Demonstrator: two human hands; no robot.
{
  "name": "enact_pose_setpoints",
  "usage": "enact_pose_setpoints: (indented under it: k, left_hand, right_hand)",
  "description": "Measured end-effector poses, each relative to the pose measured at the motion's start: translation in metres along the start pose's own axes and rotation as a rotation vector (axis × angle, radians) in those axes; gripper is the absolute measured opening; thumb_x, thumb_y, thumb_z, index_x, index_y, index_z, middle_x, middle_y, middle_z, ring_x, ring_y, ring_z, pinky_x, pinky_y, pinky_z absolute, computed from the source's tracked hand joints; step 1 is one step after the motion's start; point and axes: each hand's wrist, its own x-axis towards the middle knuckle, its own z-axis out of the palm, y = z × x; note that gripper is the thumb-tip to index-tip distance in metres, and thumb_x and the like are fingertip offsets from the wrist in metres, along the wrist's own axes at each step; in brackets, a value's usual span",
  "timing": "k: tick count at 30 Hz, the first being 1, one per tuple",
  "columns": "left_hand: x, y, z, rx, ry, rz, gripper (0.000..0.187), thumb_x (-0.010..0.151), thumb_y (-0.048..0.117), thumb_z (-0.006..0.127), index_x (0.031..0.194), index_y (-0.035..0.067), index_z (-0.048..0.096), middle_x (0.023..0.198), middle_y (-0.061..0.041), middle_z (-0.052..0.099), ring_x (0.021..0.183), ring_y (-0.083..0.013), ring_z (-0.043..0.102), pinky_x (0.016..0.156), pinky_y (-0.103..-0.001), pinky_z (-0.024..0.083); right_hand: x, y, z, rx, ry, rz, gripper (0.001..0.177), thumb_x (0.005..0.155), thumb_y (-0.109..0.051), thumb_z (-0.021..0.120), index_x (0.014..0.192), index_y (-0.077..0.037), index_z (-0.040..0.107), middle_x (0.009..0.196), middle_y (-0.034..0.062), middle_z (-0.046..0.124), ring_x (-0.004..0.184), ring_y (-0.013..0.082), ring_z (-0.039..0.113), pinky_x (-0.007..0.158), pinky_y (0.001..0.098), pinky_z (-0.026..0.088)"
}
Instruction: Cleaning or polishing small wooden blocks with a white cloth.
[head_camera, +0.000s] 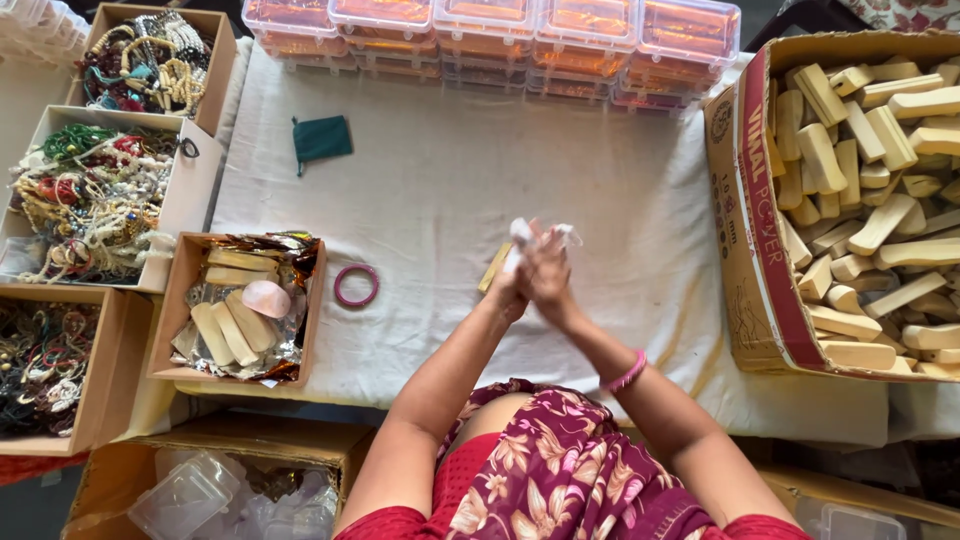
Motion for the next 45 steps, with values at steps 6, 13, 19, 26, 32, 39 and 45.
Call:
enact_pose_setpoints:
  k: [6,13,19,26,32,39,45]
  left_hand:
    - [-0.004,-0.002,0.001,0.139,0.29,-0.013,0.036,0.106,0.027,0.053,0.137,0.014,0.062,0.117,0.0,0.071,0.098,-0.0111,0.069,0.08,-0.028,0.06]
    - [0.033,-0.02,-0.05,-0.012,-0.086,0.039,0.038,0.097,0.002,0.056,0.132,0.01,0.068,0.102,-0.003,0.068,0.075,-0.0139,0.059,0.05,-0.028,0.045]
    - [-0.005,0.008,0.019,0.257,0.152,-0.034,0.026,0.106,0.018,0.05,0.124,0.008,0.065,0.111,-0.004,0.072,0.097,-0.0156,0.071,0.078,-0.032,0.059]
    - [0.01,0.024,-0.004,-0.182,0.142,-0.046,0.031,0.104,0.028,0.045,0.122,0.014,0.065,0.102,-0.003,0.071,0.085,-0.0169,0.071,0.072,-0.035,0.062]
    - [-0.02,0.041,0.036,0.202,0.172,-0.032,0.024,0.103,0.025,0.065,0.122,0.011,0.07,0.112,-0.002,0.072,0.094,-0.0108,0.069,0.075,-0.026,0.057]
    - [-0.034,0.055,0.046,-0.083,-0.147,0.071,0.034,0.104,0.042,0.059,0.102,0.009,0.068,0.094,-0.002,0.071,0.087,-0.0135,0.069,0.072,-0.027,0.058]
    - [-0.025,0.028,0.037,0.376,0.064,-0.074,0.03,0.105,0.03,0.06,0.127,0.011,0.067,0.114,0.002,0.072,0.1,-0.0103,0.067,0.084,-0.026,0.055]
  right_hand:
    - [0.039,-0.021,-0.054,0.869,0.426,0.438,0.021,0.1,-0.002,0.061,0.119,0.002,0.07,0.111,0.0057,0.073,0.104,0.0117,0.067,0.096,0.026,0.052]
    - [0.002,-0.054,-0.044,0.635,-0.116,0.439,0.038,0.103,-0.018,0.056,0.137,-0.004,0.065,0.129,0.0148,0.069,0.116,0.022,0.063,0.102,0.0363,0.05]
    - [0.003,0.007,-0.011,-0.221,-0.132,0.249,0.074,0.106,-0.055,0.032,0.165,-0.011,0.024,0.174,0.018,0.014,0.162,0.0331,0.003,0.123,0.0577,-0.008]
    - [-0.011,-0.003,0.01,-0.154,-0.264,-0.019,0.07,0.106,-0.048,0.043,0.159,-0.003,0.03,0.169,0.0256,0.014,0.156,0.0403,0.009,0.12,0.0592,0.009]
    - [0.037,0.009,-0.027,0.442,0.086,0.513,0.038,0.113,-0.033,0.048,0.122,0.0,0.063,0.107,0.0181,0.063,0.092,0.0254,0.058,0.082,0.0373,0.048]
    - [0.019,-0.071,-0.045,-0.209,0.169,-0.137,0.028,0.103,-0.026,0.056,0.117,-0.006,0.068,0.12,0.0149,0.064,0.099,0.0302,0.066,0.08,0.0386,0.054]
    - [0.032,0.0,-0.033,0.041,0.259,0.213,0.04,0.101,-0.009,0.053,0.138,-0.005,0.065,0.149,0.0228,0.052,0.136,0.0381,0.054,0.111,0.0465,0.048]
